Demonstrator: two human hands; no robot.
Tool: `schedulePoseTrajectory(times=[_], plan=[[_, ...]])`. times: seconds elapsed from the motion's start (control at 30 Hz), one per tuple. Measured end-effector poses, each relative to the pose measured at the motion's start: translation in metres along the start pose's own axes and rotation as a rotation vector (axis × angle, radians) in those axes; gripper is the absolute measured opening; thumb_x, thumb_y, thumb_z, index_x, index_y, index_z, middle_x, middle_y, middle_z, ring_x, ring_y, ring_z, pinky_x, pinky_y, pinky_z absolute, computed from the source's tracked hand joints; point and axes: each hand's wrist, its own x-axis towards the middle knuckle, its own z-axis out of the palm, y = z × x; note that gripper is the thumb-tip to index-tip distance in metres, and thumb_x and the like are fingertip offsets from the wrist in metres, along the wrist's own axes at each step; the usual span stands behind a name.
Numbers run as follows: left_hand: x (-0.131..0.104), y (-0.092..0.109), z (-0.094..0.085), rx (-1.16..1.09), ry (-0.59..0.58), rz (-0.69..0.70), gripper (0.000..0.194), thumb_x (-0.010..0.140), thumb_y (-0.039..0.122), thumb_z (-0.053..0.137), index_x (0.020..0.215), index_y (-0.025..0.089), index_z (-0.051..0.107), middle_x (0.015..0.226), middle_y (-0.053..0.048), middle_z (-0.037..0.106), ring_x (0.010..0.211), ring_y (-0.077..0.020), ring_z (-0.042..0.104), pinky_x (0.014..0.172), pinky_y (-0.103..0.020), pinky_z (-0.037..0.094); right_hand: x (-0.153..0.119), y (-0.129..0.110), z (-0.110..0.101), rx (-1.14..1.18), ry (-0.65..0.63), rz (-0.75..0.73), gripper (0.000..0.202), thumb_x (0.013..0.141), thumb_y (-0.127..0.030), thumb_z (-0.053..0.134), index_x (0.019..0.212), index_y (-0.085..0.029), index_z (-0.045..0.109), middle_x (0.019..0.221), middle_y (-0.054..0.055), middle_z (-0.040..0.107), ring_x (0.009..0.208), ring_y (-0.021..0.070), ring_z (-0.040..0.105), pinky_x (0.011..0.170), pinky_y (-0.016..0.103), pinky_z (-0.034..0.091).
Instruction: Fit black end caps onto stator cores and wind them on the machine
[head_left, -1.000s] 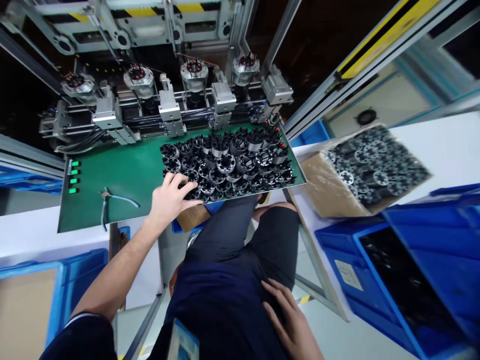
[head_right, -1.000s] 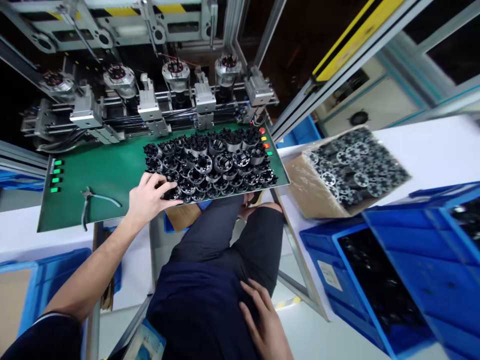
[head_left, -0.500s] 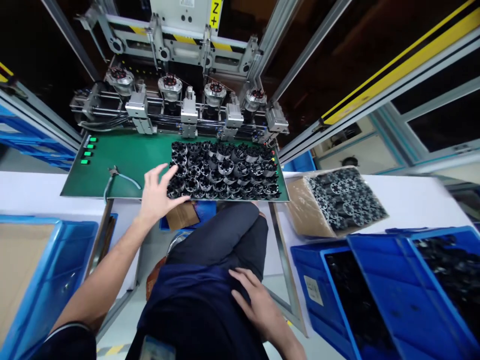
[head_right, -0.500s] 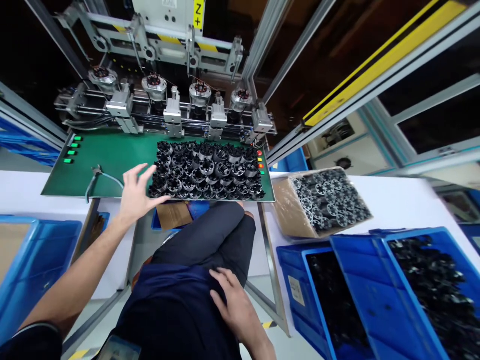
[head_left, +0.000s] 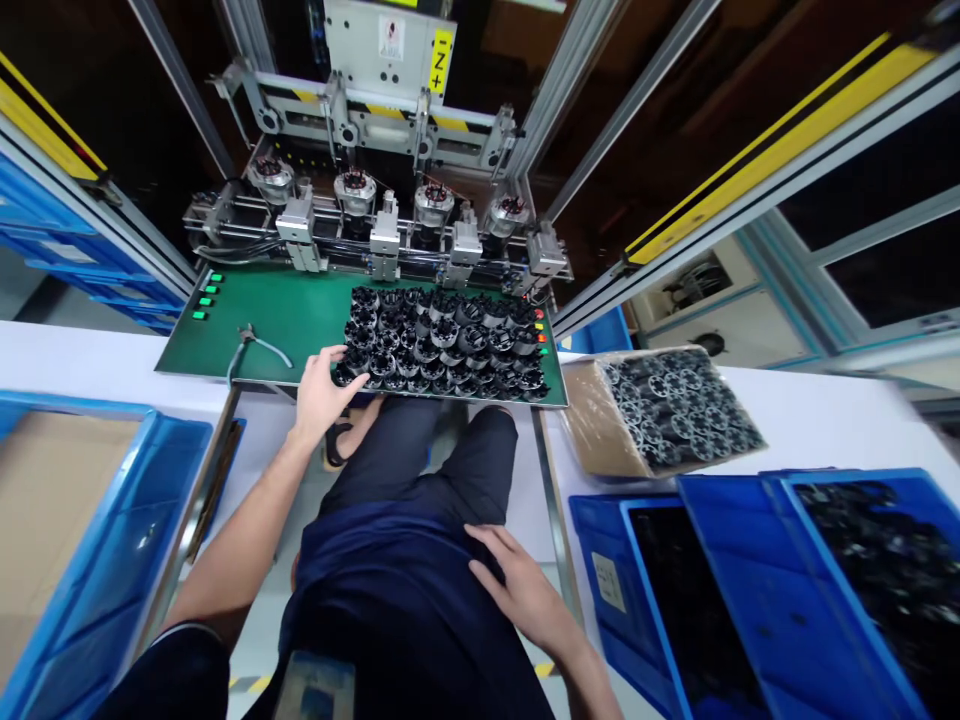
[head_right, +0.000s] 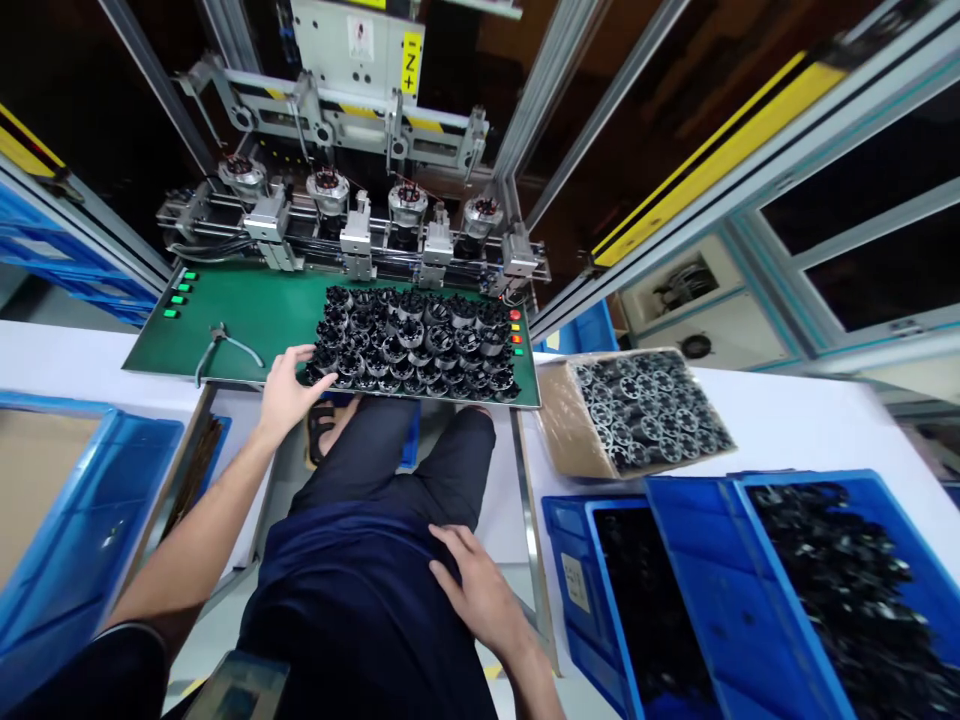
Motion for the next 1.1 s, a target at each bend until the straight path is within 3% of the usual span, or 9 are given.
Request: schedulePoseTrajectory(times=[0.13,0.23,0.33,0.4,0.57,0.7,0.8,0.97,1.1], plan=[[0.000,0.011,0.013,-0.020,0.040,-0.074,0.057,0.096,0.037,0.097,0.145,0.023,0.072,0.141,-0.017,0.086,0.138,-0.0395,0.079,0.120,-0.055,0.064,-0.018,0.004,-0.047,-0.070,0.098,-0.039,0.053,0.123,-0.050,0.056,0.166,-0.027,0.077,0.161,0.015,0.081,0.150,0.0311,0.082,0.135,0.049,0.065],[-0.002,0.014,0.017,-0.039,0.066,-0.111,0.057,0.094,0.039,0.099,0.143,0.022,0.074,0.140,-0.017,0.087,0.138,-0.0409,0.080,0.120,-0.057,0.065,-0.010,-0.014,-0.095,-0.296,0.206,-0.200,0.044,0.124,-0.043,0.056,0.155,-0.026,0.083,0.140,0.013,0.089,0.126,0.0297,0.091,0.113,0.044,0.075],[-0.004,0.015,0.019,-0.062,0.084,-0.121,0.060,0.093,0.040,0.100,0.146,0.022,0.076,0.142,-0.017,0.089,0.138,-0.0410,0.081,0.122,-0.058,0.064,0.035,-0.056,-0.133,-0.570,0.293,-0.439,0.038,0.125,-0.034,0.056,0.148,-0.026,0.085,0.127,0.013,0.091,0.114,0.0304,0.090,0.104,0.047,0.075],[-0.006,0.016,0.019,-0.069,0.090,-0.122,0.060,0.095,0.040,0.099,0.148,0.023,0.078,0.144,-0.016,0.089,0.139,-0.0407,0.081,0.124,-0.058,0.064,0.084,-0.091,-0.142,-0.641,0.273,-0.531,0.036,0.125,-0.032,0.060,0.151,-0.027,0.085,0.136,0.014,0.090,0.124,0.0319,0.086,0.111,0.050,0.070],[-0.012,0.017,0.019,-0.054,0.084,-0.124,0.052,0.098,0.037,0.096,0.147,0.025,0.083,0.146,-0.014,0.089,0.138,-0.0414,0.081,0.123,-0.058,0.064,0.217,-0.164,-0.117,-0.774,0.219,-0.695,0.042,0.124,-0.029,0.066,0.164,-0.025,0.078,0.166,0.020,0.076,0.149,0.0378,0.068,0.119,0.054,0.057],[-0.014,0.020,0.017,-0.047,0.076,-0.133,0.050,0.099,0.035,0.097,0.146,0.025,0.084,0.143,-0.012,0.090,0.134,-0.0396,0.081,0.119,-0.056,0.066,0.281,-0.185,-0.096,-0.843,0.182,-0.731,0.029,0.120,-0.020,0.067,0.144,-0.018,0.084,0.161,0.023,0.076,0.140,0.0393,0.064,0.113,0.055,0.051],[-0.013,0.023,0.012,-0.060,0.058,-0.121,0.046,0.101,0.035,0.098,0.144,0.025,0.086,0.137,-0.011,0.091,0.132,-0.0384,0.080,0.118,-0.055,0.066,0.295,-0.183,-0.094,-0.861,0.152,-0.746,0.020,0.122,-0.020,0.066,0.127,-0.019,0.086,0.154,0.020,0.079,0.133,0.0361,0.063,0.111,0.052,0.048],[-0.007,0.022,0.005,-0.101,0.001,-0.080,0.039,0.108,0.037,0.092,0.145,0.030,0.086,0.139,-0.008,0.091,0.131,-0.0354,0.080,0.121,-0.055,0.065,0.289,-0.176,-0.096,-0.832,0.167,-0.733,0.020,0.125,-0.033,0.070,0.129,-0.022,0.086,0.159,0.017,0.080,0.139,0.0357,0.062,0.116,0.052,0.044],[-0.001,0.015,0.000,-0.125,-0.053,-0.041,0.037,0.110,0.039,0.090,0.146,0.030,0.087,0.138,-0.008,0.091,0.129,-0.0348,0.080,0.120,-0.055,0.066,0.288,-0.175,-0.090,-0.801,0.202,-0.698,0.022,0.126,-0.034,0.069,0.133,-0.023,0.087,0.155,0.014,0.083,0.138,0.0345,0.064,0.119,0.054,0.043]])
